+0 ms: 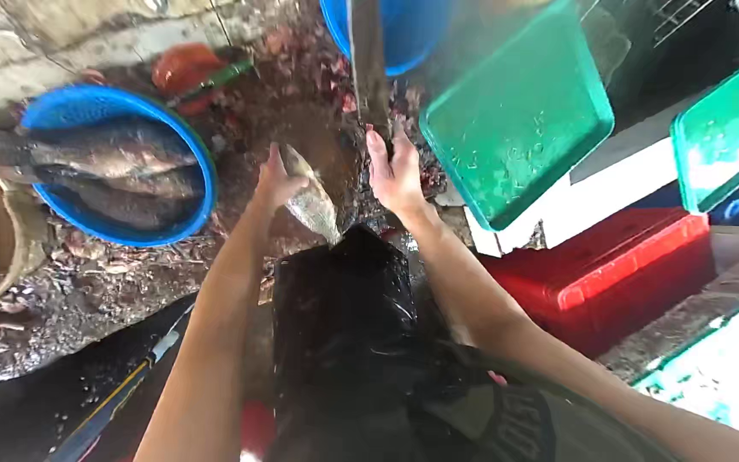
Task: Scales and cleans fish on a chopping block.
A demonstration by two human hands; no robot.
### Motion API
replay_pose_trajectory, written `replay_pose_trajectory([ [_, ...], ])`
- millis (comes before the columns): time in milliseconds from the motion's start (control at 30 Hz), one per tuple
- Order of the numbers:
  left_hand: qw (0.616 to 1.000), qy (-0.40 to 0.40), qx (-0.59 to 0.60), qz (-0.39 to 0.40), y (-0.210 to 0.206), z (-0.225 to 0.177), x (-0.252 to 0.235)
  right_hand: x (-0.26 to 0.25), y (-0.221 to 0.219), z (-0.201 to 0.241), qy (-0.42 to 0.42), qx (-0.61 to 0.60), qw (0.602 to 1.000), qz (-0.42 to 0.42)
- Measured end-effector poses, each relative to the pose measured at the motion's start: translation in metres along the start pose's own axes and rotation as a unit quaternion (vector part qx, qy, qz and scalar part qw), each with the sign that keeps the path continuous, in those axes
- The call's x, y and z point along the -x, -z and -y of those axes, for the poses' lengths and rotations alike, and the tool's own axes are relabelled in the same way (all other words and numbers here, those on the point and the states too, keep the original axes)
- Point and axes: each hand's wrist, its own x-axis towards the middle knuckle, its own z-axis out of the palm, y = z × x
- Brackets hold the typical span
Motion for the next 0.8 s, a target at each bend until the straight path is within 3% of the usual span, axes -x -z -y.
replay_pose_trajectory([
  [100,0.999,0.007,-0.04,0.016,-0.007,0.001,0.005,0.02,-0.02,-0.009,0.041,-0.088,0.994,-0.051],
  [167,0.997,0.015,-0.074,0.016,-0.006,-0.002,0.002,0.033,-0.045,-0.042,0.046,0.027,0.998,-0.041],
  [200,0.996,0.015,-0.089,0.019,-0.007,-0.001,0.004,0.045,-0.055,-0.058,0.001,0.125,0.992,0.02],
  [233,0.995,0.013,-0.096,0.026,-0.009,0.0,0.007,0.052,-0.059,-0.065,-0.084,0.216,0.962,0.142],
  [267,0.995,0.015,-0.098,0.029,-0.012,0.0,0.01,0.047,-0.059,-0.065,-0.151,0.259,0.922,0.243],
  [300,0.995,0.018,-0.093,0.024,-0.01,-0.003,0.009,0.034,-0.057,-0.06,-0.179,0.271,0.899,0.293],
  [367,0.998,0.027,-0.053,-0.001,-0.01,-0.006,0.007,0.011,-0.045,-0.036,-0.166,0.243,0.916,0.273],
  [433,0.997,0.048,0.025,-0.051,-0.026,0.0,0.017,0.011,-0.031,-0.016,-0.095,0.183,0.963,0.172],
  [500,0.991,0.062,0.068,-0.094,-0.034,-0.004,0.016,0.001,-0.03,-0.013,0.015,0.076,0.995,0.063],
  [567,0.991,0.071,0.068,-0.089,-0.038,-0.006,0.012,0.005,-0.043,-0.028,0.061,0.032,0.998,0.009],
  [600,0.992,0.073,0.062,-0.079,-0.038,-0.009,0.012,0.013,-0.051,-0.043,0.047,0.084,0.995,0.017],
  [633,0.993,0.074,0.055,-0.068,-0.036,-0.012,0.01,0.019,-0.056,-0.056,-0.004,0.168,0.983,0.077],
  [700,0.994,0.086,0.047,-0.055,-0.036,-0.019,0.012,0.011,-0.06,-0.061,-0.141,0.291,0.912,0.253],
  [733,0.993,0.089,0.049,-0.055,-0.033,-0.021,0.01,0.0,-0.059,-0.053,-0.168,0.292,0.899,0.282],
  [800,0.993,0.086,0.057,-0.052,-0.033,-0.02,0.009,-0.007,-0.046,-0.027,-0.154,0.247,0.928,0.233],
])
